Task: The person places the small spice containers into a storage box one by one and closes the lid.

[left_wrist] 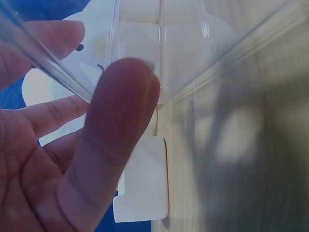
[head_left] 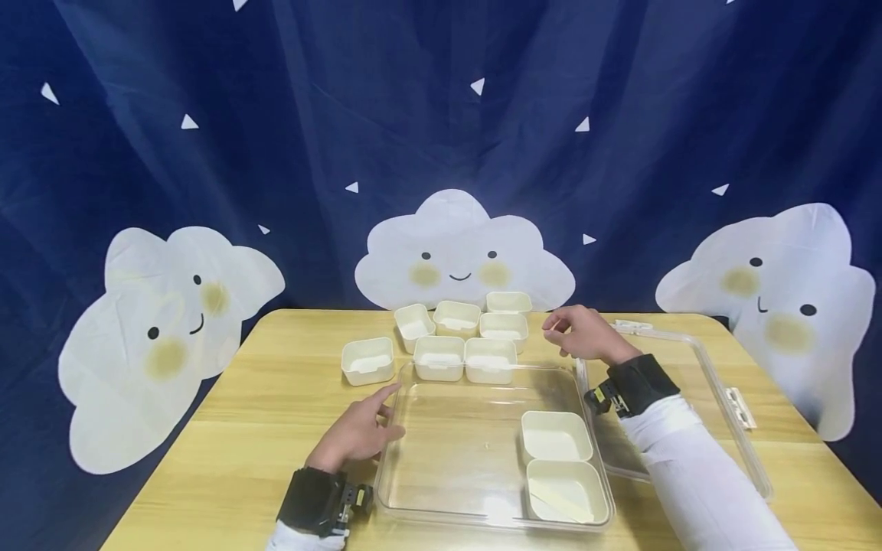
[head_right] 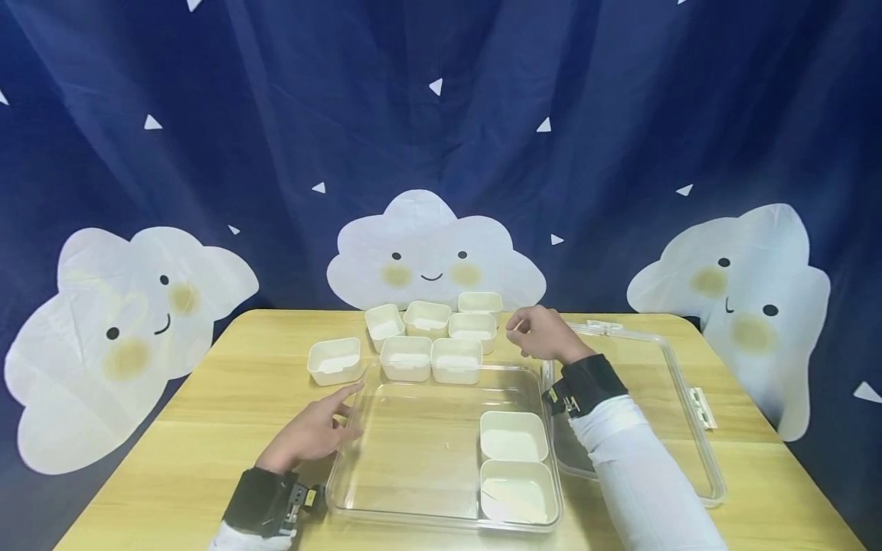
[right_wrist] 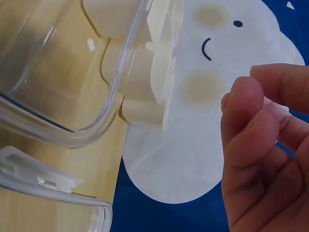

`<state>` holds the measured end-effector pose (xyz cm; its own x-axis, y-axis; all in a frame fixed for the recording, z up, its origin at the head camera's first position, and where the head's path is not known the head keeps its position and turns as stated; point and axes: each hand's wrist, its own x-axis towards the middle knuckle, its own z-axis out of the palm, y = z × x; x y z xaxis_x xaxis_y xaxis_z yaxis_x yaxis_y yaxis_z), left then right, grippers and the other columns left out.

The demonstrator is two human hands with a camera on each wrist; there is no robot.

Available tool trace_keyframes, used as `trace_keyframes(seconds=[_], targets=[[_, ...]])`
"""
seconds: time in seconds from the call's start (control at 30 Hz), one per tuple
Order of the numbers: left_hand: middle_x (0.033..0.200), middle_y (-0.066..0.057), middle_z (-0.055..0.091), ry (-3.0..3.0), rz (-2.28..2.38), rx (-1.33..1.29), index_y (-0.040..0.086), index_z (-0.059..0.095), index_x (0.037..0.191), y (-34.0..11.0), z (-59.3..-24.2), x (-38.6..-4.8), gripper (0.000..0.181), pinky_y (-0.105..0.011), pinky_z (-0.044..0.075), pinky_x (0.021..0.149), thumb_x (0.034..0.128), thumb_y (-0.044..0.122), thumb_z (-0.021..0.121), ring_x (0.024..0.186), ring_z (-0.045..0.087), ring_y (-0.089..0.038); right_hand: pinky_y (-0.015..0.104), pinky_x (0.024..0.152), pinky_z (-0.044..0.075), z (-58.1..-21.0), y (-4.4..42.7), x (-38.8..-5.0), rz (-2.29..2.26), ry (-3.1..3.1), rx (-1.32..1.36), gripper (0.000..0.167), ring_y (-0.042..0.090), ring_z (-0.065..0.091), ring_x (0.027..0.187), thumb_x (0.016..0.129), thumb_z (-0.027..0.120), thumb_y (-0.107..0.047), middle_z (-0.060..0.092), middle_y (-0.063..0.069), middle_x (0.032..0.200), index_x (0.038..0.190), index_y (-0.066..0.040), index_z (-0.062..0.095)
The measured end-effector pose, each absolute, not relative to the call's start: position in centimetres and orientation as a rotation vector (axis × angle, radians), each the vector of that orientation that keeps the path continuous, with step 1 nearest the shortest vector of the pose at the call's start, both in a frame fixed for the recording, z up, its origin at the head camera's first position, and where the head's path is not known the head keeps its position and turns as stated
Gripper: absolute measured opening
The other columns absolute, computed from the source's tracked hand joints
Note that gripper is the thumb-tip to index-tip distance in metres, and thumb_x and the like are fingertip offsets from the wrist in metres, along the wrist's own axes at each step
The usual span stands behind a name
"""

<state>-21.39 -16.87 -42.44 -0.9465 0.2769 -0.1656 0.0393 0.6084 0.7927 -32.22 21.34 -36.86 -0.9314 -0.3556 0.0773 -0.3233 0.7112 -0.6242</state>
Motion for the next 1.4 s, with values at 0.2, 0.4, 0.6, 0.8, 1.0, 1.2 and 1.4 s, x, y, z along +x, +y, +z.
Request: trace_keyframes(seconds=[0.2, 0.4, 0.6, 0.8, 1.0, 1.2, 1.4], targets=[[0.123, -0.026, 0.056, 2.566, 1.258, 0.274, 0.007, 0.031, 0.151, -17.0, -42.1, -21.4, 0.074, -0.035, 0.051, 0.049, 0.0869, 0.011, 0.069, 0.050, 0.058, -0.018, 0.032, 0.054, 0.052, -36.8, 20.6, -33.7, -1.016, 2.831, -0.549, 0.014, 0.021, 0.065, 0.060, 0.092, 0.062, -0.009, 0.068, 0.005, 0.079, 0.101, 0.001, 0.066], [0.124, -0.030, 0.054, 2.556, 1.265, 0.310, 0.004, 0.030, 0.151, -16.9, -42.1, -21.1, 0.076, -0.035, 0.052, 0.049, 0.0866, 0.011, 0.069, 0.051, 0.058, -0.019, 0.031, 0.052, 0.053, -37.4, 20.3, -34.9, -1.007, 2.805, -0.517, 0.014, 0.028, 0.068, 0.064, 0.092, 0.061, -0.010, 0.066, 0.007, 0.078, 0.100, 0.001, 0.066], [0.125, -0.031, 0.053, 2.551, 1.252, 0.327, 0.004, 0.028, 0.151, -17.0, -42.2, -20.9, 0.076, -0.034, 0.053, 0.050, 0.0870, 0.012, 0.069, 0.052, 0.058, -0.018, 0.030, 0.049, 0.052, -38.3, 20.0, -35.4, -1.032, 2.781, -0.508, 0.013, 0.026, 0.067, 0.060, 0.092, 0.062, -0.010, 0.067, 0.013, 0.077, 0.097, 0.001, 0.066], [0.122, -0.030, 0.055, 2.555, 1.267, 0.339, 0.003, 0.029, 0.150, -17.1, -42.0, -20.9, 0.076, -0.035, 0.053, 0.049, 0.0868, 0.011, 0.069, 0.050, 0.058, -0.018, 0.030, 0.050, 0.053, -38.5, 19.7, -36.3, -1.047, 2.757, -0.491, 0.013, 0.019, 0.065, 0.058, 0.092, 0.061, -0.010, 0.066, 0.016, 0.081, 0.097, 0.001, 0.066], [0.121, -0.030, 0.056, 2.560, 1.259, 0.362, 0.002, 0.029, 0.150, -17.2, -42.2, -21.0, 0.075, -0.034, 0.053, 0.049, 0.0876, 0.012, 0.069, 0.049, 0.058, -0.017, 0.028, 0.052, 0.052, -38.7, 19.5, -37.2, -1.052, 2.703, -0.422, 0.013, 0.017, 0.064, 0.059, 0.092, 0.060, -0.009, 0.064, 0.012, 0.079, 0.096, 0.002, 0.064], [0.121, -0.030, 0.056, 2.564, 1.254, 0.369, 0.003, 0.030, 0.150, -17.4, -42.5, -21.2, 0.074, -0.034, 0.053, 0.050, 0.0878, 0.013, 0.068, 0.051, 0.059, -0.016, 0.025, 0.052, 0.051, -38.6, 19.0, -37.5, -1.080, 2.675, -0.366, 0.011, 0.014, 0.063, 0.058, 0.093, 0.059, -0.008, 0.058, 0.005, 0.075, 0.093, 0.003, 0.061], [0.122, -0.030, 0.056, 2.562, 1.254, 0.363, 0.003, 0.029, 0.150, -17.3, -42.4, -21.3, 0.075, -0.034, 0.053, 0.050, 0.0875, 0.013, 0.068, 0.049, 0.059, -0.016, 0.025, 0.052, 0.051, -38.9, 18.9, -38.0, -1.094, 2.676, -0.311, 0.010, 0.013, 0.062, 0.057, 0.091, 0.059, -0.008, 0.055, 0.004, 0.073, 0.087, 0.002, 0.059]])
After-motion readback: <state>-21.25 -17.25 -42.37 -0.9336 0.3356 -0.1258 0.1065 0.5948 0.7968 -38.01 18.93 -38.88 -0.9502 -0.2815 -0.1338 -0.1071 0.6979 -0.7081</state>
